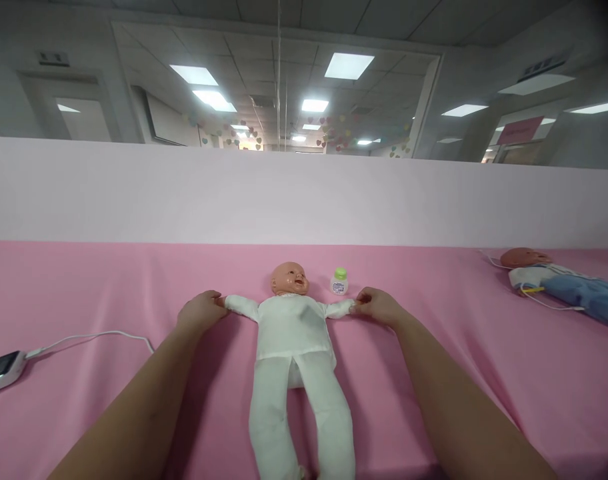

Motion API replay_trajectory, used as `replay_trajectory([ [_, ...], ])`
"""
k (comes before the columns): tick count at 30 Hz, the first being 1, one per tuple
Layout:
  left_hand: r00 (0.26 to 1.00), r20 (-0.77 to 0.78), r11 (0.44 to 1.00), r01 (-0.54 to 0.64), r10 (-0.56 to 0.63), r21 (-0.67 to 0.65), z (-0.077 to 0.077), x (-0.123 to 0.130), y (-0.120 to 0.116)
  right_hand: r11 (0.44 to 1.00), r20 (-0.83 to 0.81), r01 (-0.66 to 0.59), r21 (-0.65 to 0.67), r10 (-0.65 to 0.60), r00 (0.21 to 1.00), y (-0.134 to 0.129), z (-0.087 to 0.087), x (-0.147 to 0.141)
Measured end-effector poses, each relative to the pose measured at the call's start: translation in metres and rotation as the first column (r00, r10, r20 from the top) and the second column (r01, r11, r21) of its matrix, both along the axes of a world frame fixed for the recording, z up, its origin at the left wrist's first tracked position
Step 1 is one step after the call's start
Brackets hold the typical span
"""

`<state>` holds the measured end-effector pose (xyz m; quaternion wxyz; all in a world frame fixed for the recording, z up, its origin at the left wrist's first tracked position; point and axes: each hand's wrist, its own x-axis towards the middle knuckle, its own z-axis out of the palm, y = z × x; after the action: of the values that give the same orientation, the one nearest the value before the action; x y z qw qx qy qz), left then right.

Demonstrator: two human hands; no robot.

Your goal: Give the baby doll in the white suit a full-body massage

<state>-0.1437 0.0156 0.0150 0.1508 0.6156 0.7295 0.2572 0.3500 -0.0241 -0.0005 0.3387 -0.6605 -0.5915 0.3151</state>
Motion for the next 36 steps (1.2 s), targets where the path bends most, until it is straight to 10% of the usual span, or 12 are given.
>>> replay_trajectory([
  [6, 0.943, 0.329, 0.987, -0.002, -0.052, 0.162, 0.002, 0.009, -0.003, 0.999, -0.615, 0.031, -0.028, -0.041, 0.787, 0.004, -0.007, -0.001],
  [16, 0.538, 0.842, 0.989, -0.11, -0.022, 0.096, -0.02, 0.012, 0.018, 1.0, -0.749, 0.025, 0.018, -0.003, 0.662, 0.014, -0.011, -0.006],
  [24, 0.665, 0.745, 0.991, -0.124, 0.05, 0.045, -0.018, 0.01, 0.019, 1.0, -0.741, -0.003, -0.013, -0.007, 0.672, 0.012, -0.008, -0.004],
  [36, 0.61, 0.782, 0.979, -0.206, 0.131, -0.004, -0.011, 0.014, 0.02, 0.998, -0.661, 0.0, -0.06, -0.04, 0.749, 0.012, -0.009, -0.013],
])
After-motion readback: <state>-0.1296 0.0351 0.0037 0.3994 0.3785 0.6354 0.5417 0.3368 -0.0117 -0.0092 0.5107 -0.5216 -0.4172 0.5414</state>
